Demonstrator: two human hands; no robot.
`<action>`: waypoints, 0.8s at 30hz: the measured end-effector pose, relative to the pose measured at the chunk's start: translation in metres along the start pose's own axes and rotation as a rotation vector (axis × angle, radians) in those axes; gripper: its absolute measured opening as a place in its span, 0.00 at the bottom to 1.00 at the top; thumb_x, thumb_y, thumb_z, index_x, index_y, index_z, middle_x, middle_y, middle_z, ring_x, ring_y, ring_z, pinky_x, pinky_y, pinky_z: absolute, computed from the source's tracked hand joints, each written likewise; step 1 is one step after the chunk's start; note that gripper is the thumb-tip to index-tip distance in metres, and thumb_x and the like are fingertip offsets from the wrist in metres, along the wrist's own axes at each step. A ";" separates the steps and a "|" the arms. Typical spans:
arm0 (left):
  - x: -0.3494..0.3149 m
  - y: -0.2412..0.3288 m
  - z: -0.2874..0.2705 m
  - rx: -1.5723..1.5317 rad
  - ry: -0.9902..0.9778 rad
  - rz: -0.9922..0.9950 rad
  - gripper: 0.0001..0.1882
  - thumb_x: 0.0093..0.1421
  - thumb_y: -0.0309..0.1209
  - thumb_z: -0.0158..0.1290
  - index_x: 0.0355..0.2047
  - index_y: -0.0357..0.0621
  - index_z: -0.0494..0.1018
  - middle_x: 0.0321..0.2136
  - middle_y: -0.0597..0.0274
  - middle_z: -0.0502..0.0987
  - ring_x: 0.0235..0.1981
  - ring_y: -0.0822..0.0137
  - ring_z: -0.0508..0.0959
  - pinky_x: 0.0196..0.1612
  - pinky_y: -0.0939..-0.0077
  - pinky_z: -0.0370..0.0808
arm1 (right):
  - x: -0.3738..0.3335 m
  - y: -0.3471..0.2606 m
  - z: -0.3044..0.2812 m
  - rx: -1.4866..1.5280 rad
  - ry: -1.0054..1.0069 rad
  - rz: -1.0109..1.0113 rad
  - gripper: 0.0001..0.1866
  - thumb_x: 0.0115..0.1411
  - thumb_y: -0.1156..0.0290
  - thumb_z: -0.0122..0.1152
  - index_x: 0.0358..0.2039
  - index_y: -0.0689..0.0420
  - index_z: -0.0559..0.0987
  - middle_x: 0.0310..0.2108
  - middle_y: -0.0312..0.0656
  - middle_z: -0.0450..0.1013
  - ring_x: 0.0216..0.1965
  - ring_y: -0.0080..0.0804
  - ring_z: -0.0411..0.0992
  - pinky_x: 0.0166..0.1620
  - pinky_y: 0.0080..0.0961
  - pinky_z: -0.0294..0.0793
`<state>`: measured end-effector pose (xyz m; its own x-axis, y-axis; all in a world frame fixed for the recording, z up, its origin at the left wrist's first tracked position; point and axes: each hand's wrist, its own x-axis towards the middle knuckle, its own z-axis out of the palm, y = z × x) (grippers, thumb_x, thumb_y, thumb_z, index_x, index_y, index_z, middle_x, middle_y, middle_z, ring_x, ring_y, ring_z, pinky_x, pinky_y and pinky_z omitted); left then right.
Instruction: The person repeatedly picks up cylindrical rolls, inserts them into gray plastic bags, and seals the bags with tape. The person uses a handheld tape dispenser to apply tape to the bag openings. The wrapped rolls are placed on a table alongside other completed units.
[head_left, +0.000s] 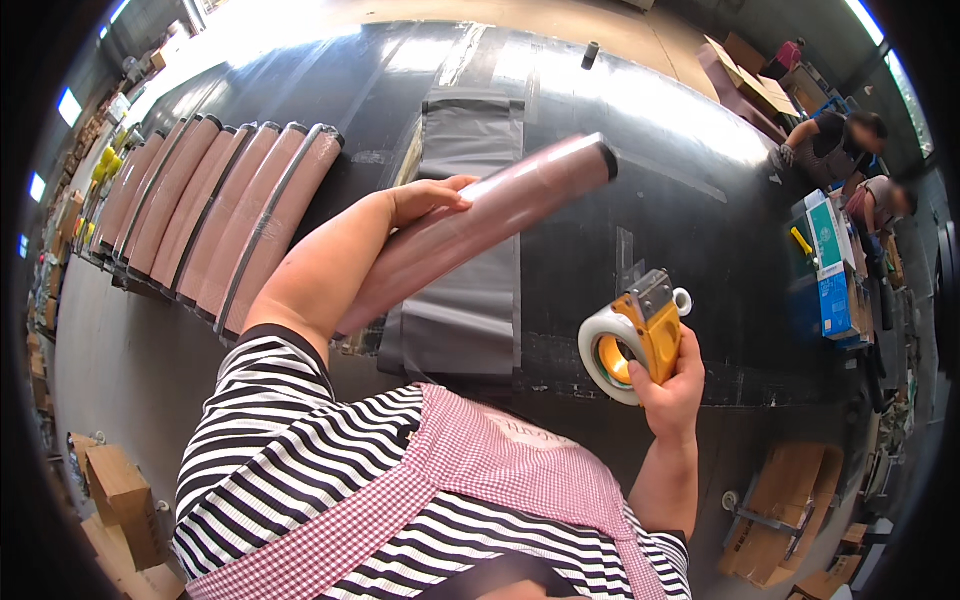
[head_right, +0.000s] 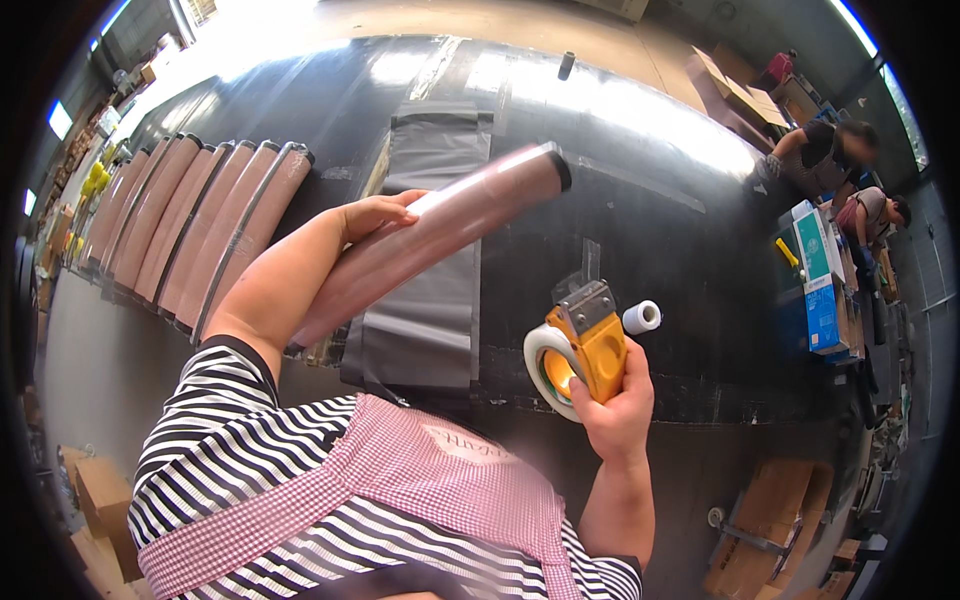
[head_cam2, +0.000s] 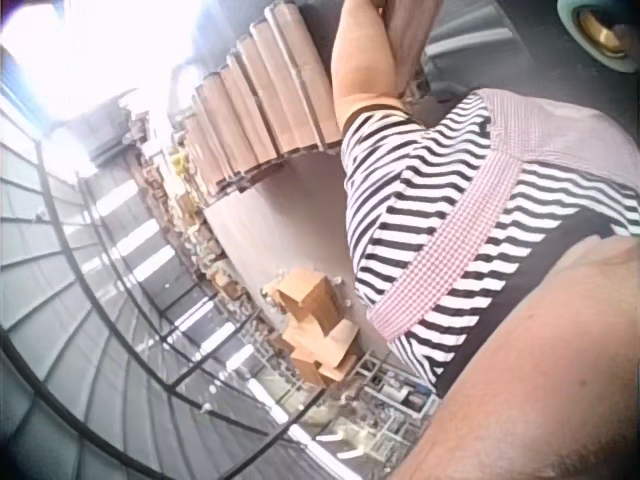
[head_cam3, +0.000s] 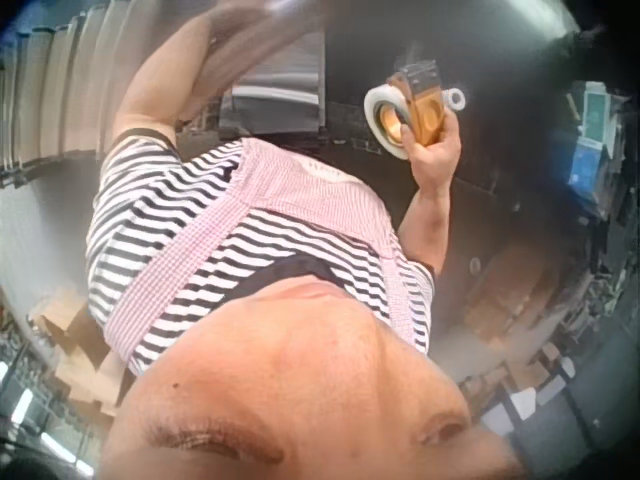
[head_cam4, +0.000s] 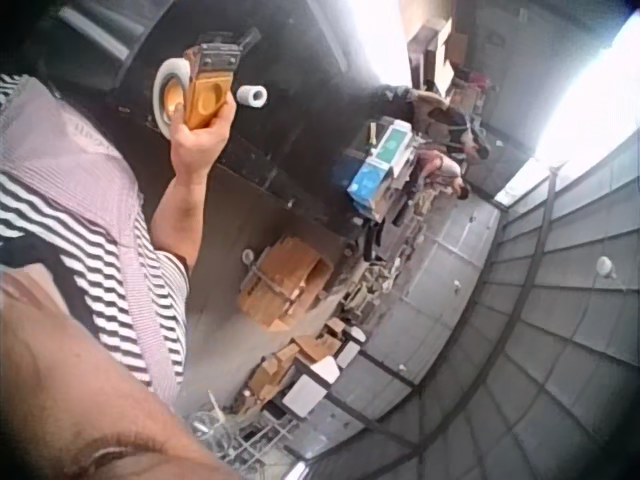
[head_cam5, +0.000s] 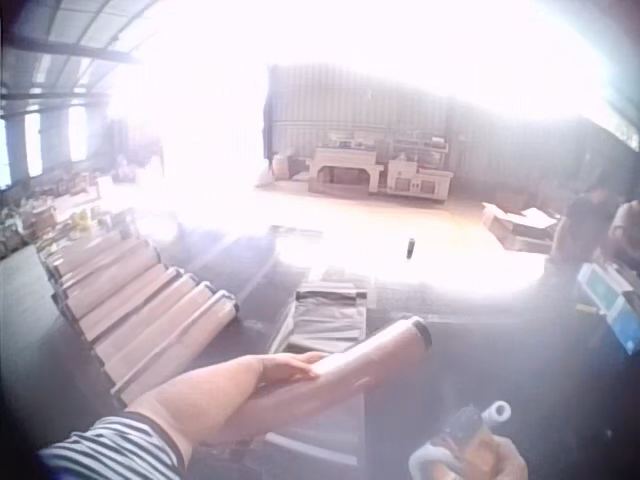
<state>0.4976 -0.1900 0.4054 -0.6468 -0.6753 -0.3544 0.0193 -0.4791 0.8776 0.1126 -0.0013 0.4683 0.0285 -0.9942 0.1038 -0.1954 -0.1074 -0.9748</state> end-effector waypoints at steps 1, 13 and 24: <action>-0.006 -0.019 -0.002 0.115 0.016 -0.059 0.43 0.51 0.37 0.60 0.65 0.49 0.53 0.54 0.54 0.67 0.56 0.65 0.66 0.60 0.69 0.60 | -0.001 0.006 0.003 -0.012 -0.005 -0.005 0.27 0.47 0.81 0.64 0.50 0.62 0.68 0.42 0.39 0.72 0.44 0.24 0.72 0.51 0.23 0.70; -0.035 -0.090 0.061 1.057 0.202 -0.044 0.33 0.55 0.43 0.58 0.59 0.49 0.63 0.46 0.52 0.72 0.48 0.59 0.72 0.53 0.68 0.67 | -0.021 0.031 0.027 -0.427 0.004 -0.092 0.28 0.43 0.77 0.67 0.48 0.61 0.71 0.39 0.47 0.74 0.40 0.42 0.76 0.45 0.30 0.74; 0.032 -0.071 0.140 -0.265 0.098 -0.004 0.12 0.60 0.37 0.58 0.32 0.40 0.78 0.29 0.66 0.77 0.29 0.75 0.71 0.37 0.81 0.68 | -0.016 0.029 0.068 -0.743 0.033 -0.228 0.36 0.41 0.76 0.67 0.54 0.58 0.67 0.38 0.48 0.71 0.36 0.48 0.74 0.40 0.34 0.76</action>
<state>0.3688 -0.0984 0.3770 -0.5706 -0.7180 -0.3986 0.2242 -0.6032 0.7655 0.1729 0.0116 0.4250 0.1197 -0.9454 0.3030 -0.7942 -0.2743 -0.5422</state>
